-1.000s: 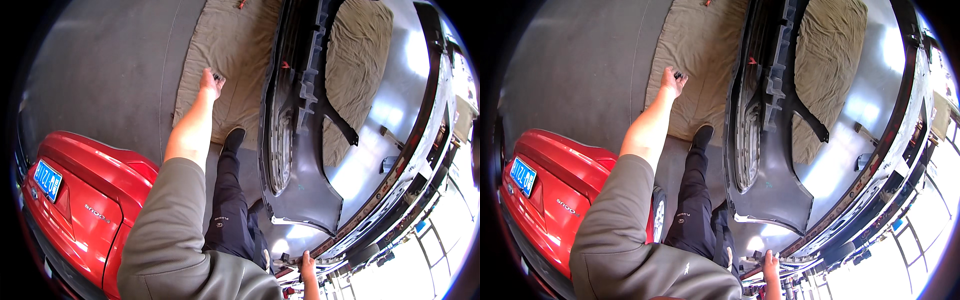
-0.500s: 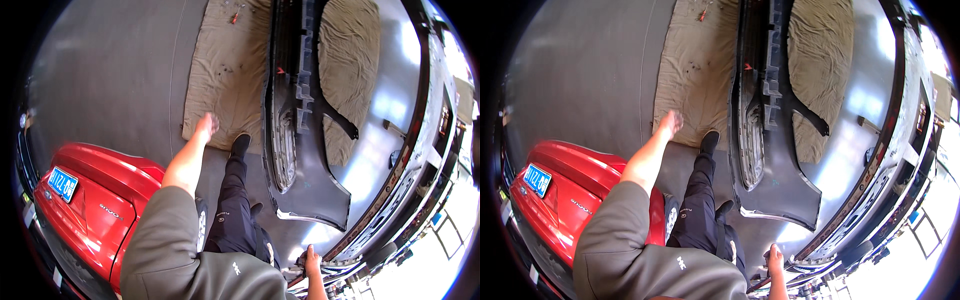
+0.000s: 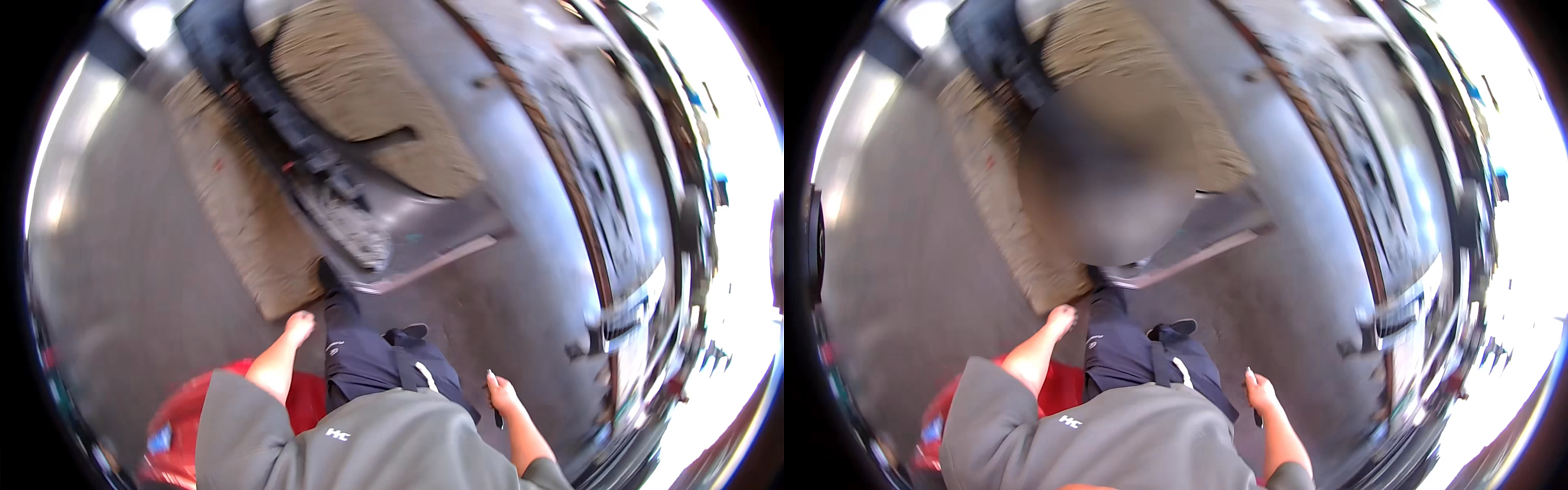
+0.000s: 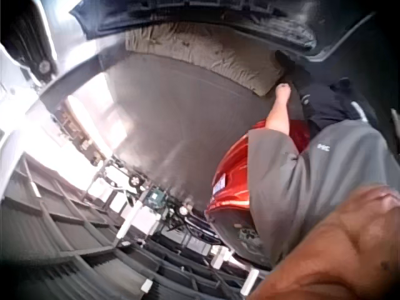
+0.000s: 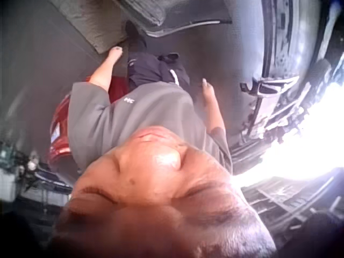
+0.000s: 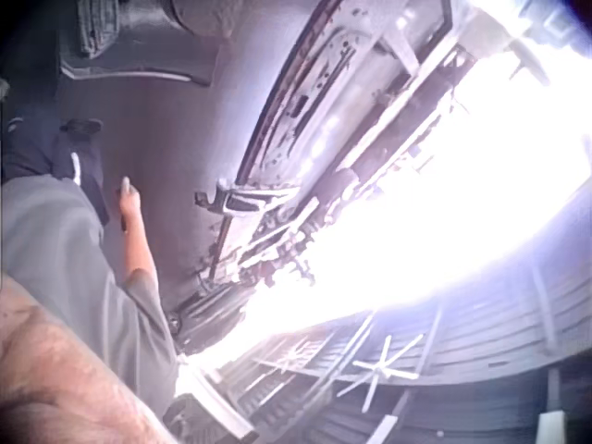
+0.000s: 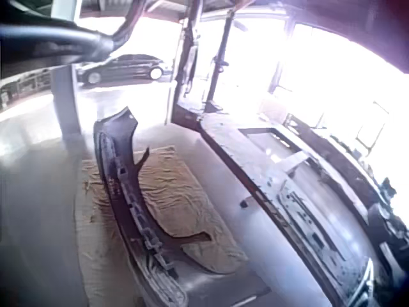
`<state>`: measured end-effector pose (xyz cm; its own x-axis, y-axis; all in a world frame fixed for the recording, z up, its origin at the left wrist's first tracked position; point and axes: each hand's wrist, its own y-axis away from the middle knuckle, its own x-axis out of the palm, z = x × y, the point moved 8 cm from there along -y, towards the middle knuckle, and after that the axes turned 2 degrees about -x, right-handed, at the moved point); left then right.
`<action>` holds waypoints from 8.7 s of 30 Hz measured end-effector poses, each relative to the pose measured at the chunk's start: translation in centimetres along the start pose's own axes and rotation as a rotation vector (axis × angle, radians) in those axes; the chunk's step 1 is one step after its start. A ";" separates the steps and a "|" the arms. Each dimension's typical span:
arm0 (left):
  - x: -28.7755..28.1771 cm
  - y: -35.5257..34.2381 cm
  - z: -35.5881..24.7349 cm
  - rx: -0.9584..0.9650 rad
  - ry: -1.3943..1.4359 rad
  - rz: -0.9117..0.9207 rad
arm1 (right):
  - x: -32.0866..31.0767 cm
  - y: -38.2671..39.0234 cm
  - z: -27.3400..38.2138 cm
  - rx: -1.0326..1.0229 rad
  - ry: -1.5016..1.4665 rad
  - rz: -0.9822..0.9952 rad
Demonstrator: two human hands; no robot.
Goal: The person unscrews fasteners from a car bumper with a screwdriver, walks to a tool case on a workbench to deposit hardware, and removes additional screws from another bumper section.
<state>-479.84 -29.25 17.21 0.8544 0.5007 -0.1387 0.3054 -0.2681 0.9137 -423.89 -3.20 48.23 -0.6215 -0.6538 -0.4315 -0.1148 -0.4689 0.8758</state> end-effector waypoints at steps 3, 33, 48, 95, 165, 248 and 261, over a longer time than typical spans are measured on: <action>6.0 4.6 -6.8 0.023 -0.173 0.082 | -4.0 -1.0 -11.6 0.053 -0.083 -0.108; 151.0 46.9 4.5 0.838 -1.787 0.910 | -10.2 5.7 -75.5 0.846 -1.792 -0.199; 178.2 61.7 35.8 0.966 -2.747 0.636 | -54.2 5.0 -140.0 0.465 -1.948 -0.714; 334.5 147.0 155.7 1.222 -1.875 1.271 | -131.6 -2.1 -296.0 0.594 -1.989 -0.561; 497.0 156.8 137.7 0.361 -0.216 -0.317 | -375.1 -123.8 -346.5 -0.386 -0.149 0.150; 533.5 122.5 132.2 0.480 -0.245 0.326 | -369.9 -132.2 -345.7 -0.362 -0.914 0.235; 533.2 122.6 132.1 0.482 -0.294 0.273 | -368.8 -132.1 -347.1 -0.298 -1.033 0.243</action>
<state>68.74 96.12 4.81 0.9874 0.1330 -0.0862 0.1564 -0.7296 0.6658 89.48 93.81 16.55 -0.9669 -0.0017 0.2552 0.2032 -0.6103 0.7657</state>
